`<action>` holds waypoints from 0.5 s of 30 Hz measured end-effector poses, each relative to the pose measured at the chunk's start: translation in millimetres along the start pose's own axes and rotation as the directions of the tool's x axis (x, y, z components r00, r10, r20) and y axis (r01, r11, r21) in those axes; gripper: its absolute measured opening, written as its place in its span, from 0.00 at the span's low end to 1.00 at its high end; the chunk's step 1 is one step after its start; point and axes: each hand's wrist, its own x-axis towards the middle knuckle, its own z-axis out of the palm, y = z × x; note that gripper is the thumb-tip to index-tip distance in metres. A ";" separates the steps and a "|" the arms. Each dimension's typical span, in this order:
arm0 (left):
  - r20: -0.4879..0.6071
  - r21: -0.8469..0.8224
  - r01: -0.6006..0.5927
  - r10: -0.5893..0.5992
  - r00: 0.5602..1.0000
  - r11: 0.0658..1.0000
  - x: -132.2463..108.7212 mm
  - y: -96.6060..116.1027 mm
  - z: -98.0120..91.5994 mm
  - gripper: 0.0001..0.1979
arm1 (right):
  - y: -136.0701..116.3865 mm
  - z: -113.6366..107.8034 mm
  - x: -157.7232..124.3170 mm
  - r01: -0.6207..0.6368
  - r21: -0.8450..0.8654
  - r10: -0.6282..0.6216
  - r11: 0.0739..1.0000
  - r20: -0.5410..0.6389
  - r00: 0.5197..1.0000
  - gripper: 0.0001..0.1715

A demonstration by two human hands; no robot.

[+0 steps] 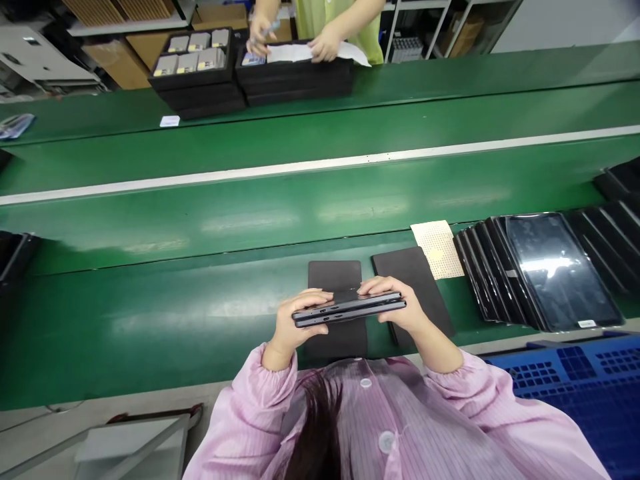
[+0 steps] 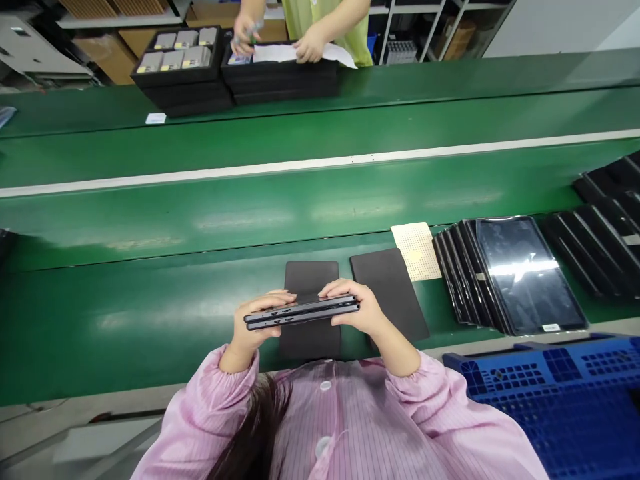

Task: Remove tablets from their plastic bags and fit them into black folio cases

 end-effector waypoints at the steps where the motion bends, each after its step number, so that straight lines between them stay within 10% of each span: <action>1: 0.009 0.000 0.001 -0.001 1.000 1.000 1.0 0.5 -0.7 0.22 | 0.4 -0.2 0.0 -0.003 0.013 0.003 1.000 0.007 1.000 0.21; 15: 0.010 -0.034 -0.043 0.044 0.999 0.998 3.8 2.2 5.1 0.24 | -5.0 -0.9 -4.1 -0.024 0.027 0.024 0.999 -0.002 1.000 0.20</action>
